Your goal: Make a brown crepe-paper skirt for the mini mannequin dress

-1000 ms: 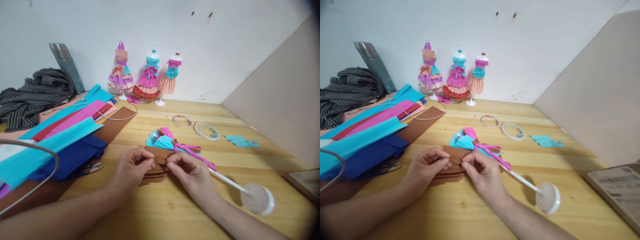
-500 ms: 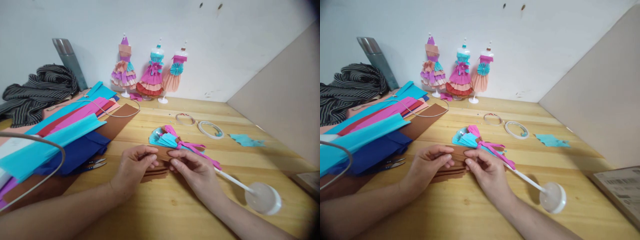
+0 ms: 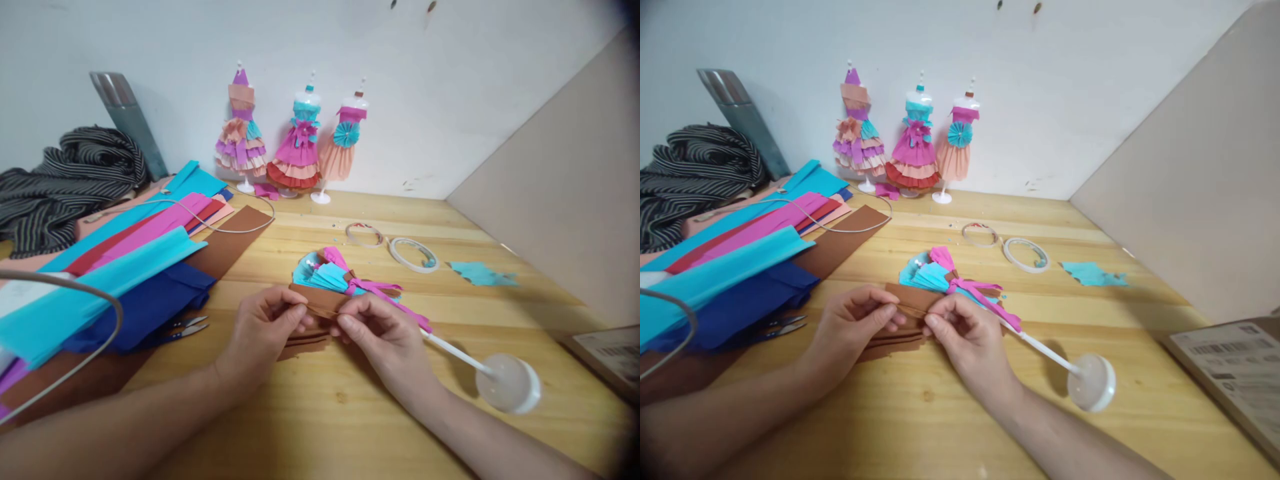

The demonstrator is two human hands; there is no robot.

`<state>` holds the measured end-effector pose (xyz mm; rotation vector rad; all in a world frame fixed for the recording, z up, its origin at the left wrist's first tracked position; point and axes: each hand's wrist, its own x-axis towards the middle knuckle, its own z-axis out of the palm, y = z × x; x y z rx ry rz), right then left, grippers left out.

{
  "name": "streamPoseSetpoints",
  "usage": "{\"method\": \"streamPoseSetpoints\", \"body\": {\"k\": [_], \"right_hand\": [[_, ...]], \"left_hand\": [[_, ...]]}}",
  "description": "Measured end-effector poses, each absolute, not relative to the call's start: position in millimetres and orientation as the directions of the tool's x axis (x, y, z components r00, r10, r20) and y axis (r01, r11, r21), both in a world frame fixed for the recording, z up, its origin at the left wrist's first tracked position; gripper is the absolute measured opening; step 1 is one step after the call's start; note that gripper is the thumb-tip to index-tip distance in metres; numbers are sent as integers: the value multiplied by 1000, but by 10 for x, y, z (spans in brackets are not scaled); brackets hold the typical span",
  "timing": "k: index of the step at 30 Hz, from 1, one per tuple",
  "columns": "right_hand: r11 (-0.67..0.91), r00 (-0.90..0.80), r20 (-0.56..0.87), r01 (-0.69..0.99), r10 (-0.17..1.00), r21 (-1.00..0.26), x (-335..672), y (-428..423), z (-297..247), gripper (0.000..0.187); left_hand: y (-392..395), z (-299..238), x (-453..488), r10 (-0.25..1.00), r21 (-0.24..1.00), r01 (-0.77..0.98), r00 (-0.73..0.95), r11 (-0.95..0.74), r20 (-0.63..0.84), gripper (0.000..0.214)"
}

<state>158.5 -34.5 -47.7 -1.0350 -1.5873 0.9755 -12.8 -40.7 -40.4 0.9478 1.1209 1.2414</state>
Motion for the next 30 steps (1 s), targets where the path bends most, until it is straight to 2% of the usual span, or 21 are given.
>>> {"method": "streamPoseSetpoints", "body": {"k": [4, 10, 15, 24, 30], "right_hand": [[314, -141, 290, 195, 947, -929, 1596, -330, -476, 21], [184, -100, 171, 129, 980, -975, 1566, -316, -466, 25], [143, -94, 134, 107, 987, -984, 1549, -319, -465, 26], [251, -114, 233, 176, 966, -952, 1567, -328, -481, 25], [230, -106, 216, 148, 971, -962, 1558, -329, -474, 25]], "left_hand": [[-408, -402, -125, 990, 963, -236, -21, 128, -137, 9], [-402, -358, -106, 977, 943, -270, -32, 195, -211, 9], [-390, -331, -111, 964, 931, -276, -46, 240, -263, 11], [-390, -322, -111, 967, 937, -259, -36, 234, -251, 11], [-396, -338, -114, 970, 944, -247, -40, 221, -238, 11]]}}
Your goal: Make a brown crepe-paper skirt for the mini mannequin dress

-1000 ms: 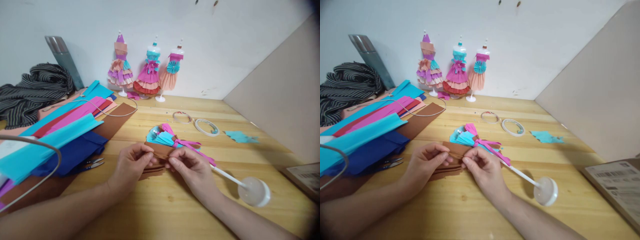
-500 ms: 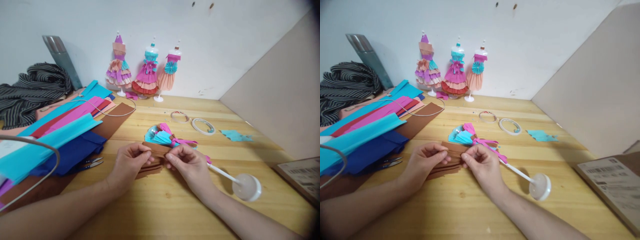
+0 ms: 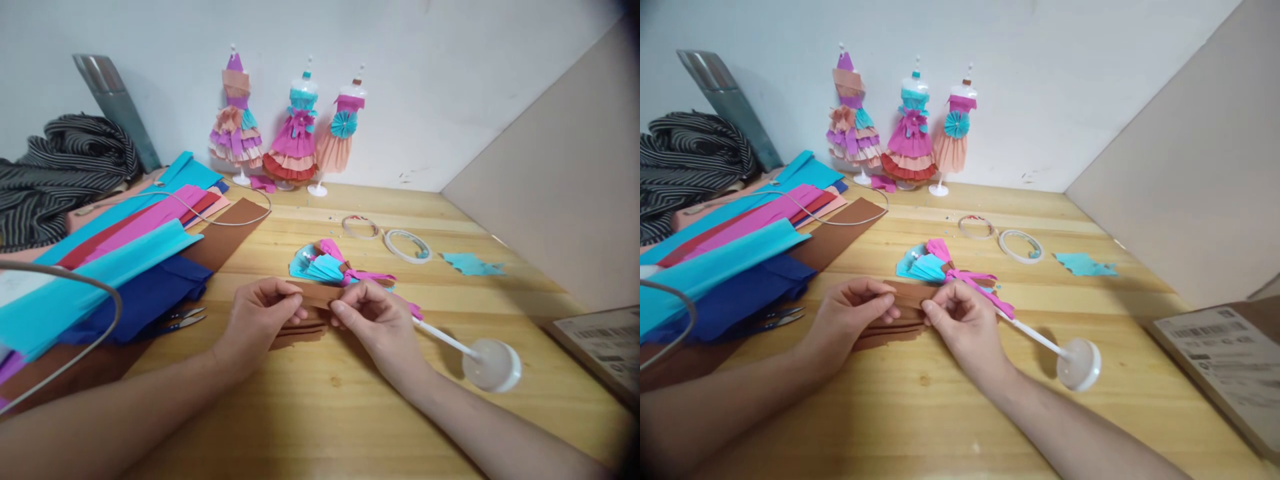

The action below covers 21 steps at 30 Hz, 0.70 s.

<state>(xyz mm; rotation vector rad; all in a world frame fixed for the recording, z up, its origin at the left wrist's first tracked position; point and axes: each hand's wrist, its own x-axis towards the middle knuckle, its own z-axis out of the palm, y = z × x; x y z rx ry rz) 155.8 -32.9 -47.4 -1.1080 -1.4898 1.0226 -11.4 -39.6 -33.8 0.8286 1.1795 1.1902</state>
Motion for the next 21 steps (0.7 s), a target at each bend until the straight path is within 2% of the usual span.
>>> {"method": "streamPoseSetpoints", "body": {"k": [6, 10, 15, 21], "right_hand": [[304, -108, 288, 171, 951, -937, 1560, -336, -479, 18], [367, -129, 346, 230, 929, -901, 1594, -335, -512, 7], [407, -148, 380, 358, 913, -840, 1625, -316, -540, 10], [417, -153, 389, 402, 908, -815, 1626, -312, -526, 7]], "left_hand": [[-387, -373, -127, 979, 955, -232, -34, 186, -199, 10], [-390, -390, -131, 987, 967, -212, -52, 139, -153, 9], [-392, -379, -124, 987, 974, -189, -75, 125, -142, 17], [-404, -430, -132, 993, 993, -110, -103, 45, -57, 10]]}}
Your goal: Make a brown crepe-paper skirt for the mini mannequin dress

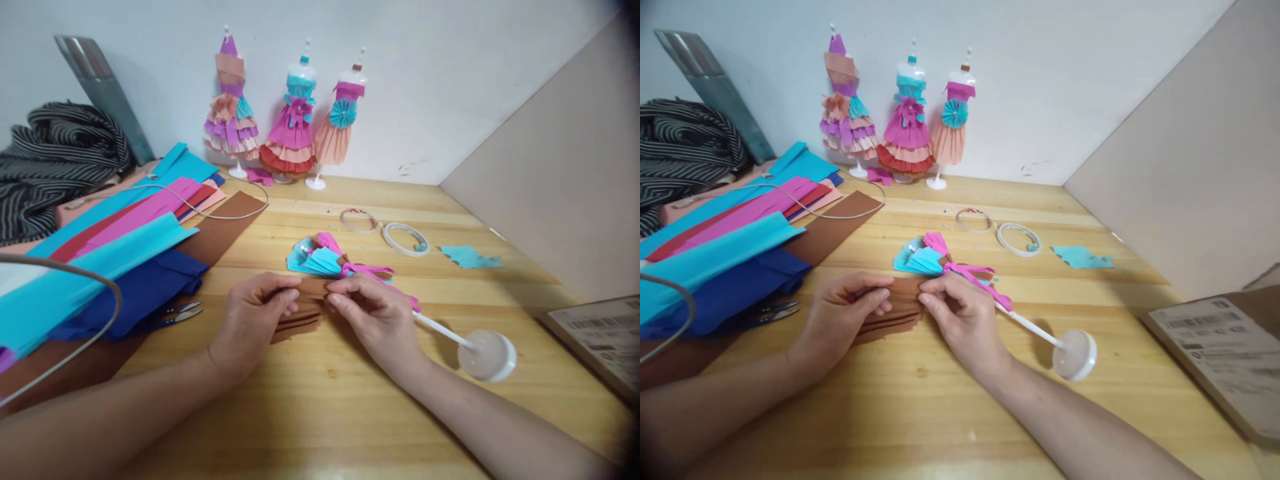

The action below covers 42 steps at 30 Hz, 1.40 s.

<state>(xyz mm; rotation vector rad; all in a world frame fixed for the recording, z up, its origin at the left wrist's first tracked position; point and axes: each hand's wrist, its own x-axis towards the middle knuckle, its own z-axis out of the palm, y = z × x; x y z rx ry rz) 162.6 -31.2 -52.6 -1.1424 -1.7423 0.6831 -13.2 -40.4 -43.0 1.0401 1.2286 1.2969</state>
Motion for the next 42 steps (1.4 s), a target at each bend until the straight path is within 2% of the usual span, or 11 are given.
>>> {"method": "streamPoseSetpoints", "body": {"k": [7, 13, 18, 26, 33, 42], "right_hand": [[333, -140, 303, 361, 943, -871, 1621, -310, -529, 19], [229, -98, 213, 196, 972, -954, 1586, -307, -493, 21], [211, -67, 203, 147, 977, -966, 1576, -315, -459, 20], [372, -69, 366, 245, 928, -895, 1597, -367, -418, 19], [557, -74, 574, 372, 815, -743, 1642, -377, -460, 11], [687, -192, 696, 472, 691, -552, 1680, -335, -464, 15]], "left_hand": [[-402, -475, -140, 996, 998, -53, -77, 33, -37, 4], [-402, -430, -130, 993, 990, -107, -70, 87, -94, 7], [-414, -394, -126, 992, 982, -160, -63, 97, -108, 7], [-443, -379, -130, 995, 978, -198, -55, 67, -79, 6], [-428, -368, -146, 999, 981, -195, -40, -3, -5, 6], [-434, -427, -140, 995, 979, -188, -66, -83, 71, 5]]}}
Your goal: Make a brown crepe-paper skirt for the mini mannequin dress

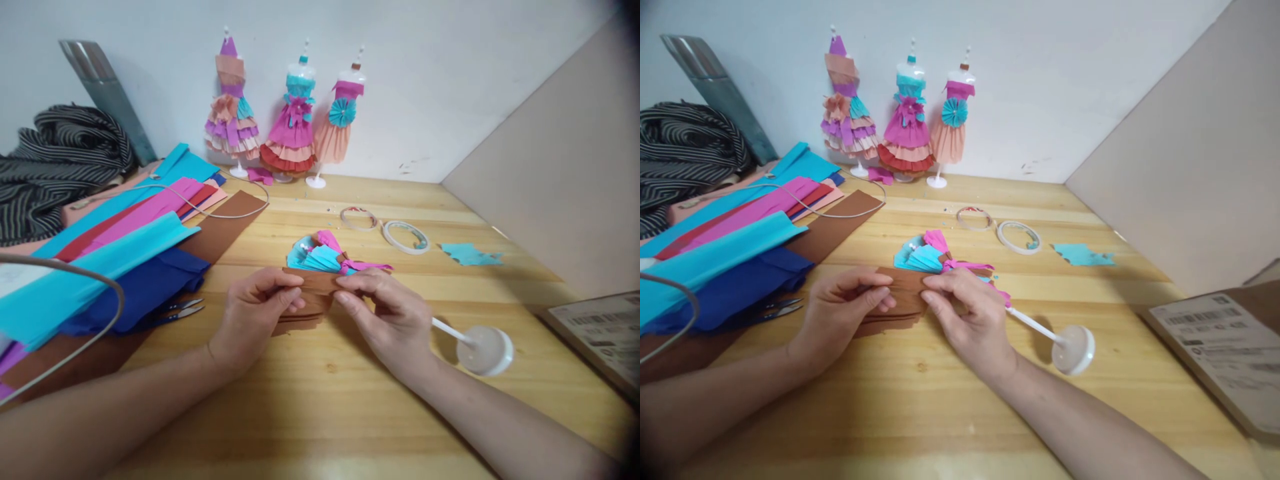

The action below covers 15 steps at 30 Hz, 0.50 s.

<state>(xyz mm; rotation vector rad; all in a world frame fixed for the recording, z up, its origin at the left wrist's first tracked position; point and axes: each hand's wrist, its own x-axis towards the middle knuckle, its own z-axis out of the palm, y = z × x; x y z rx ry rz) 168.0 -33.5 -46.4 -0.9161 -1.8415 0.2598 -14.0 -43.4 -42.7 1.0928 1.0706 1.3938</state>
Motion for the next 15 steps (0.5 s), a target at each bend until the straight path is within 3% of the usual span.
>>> {"method": "streamPoseSetpoints", "body": {"k": [9, 15], "right_hand": [[655, -196, 675, 532, 712, -537, 1678, -318, -459, 9], [615, -182, 624, 516, 760, -597, 1663, -333, -444, 7]], "left_hand": [[-426, -473, -162, 989, 986, -103, -85, -130, 121, 16], [-431, -520, -179, 959, 960, -21, -53, -278, 277, 12]]}}
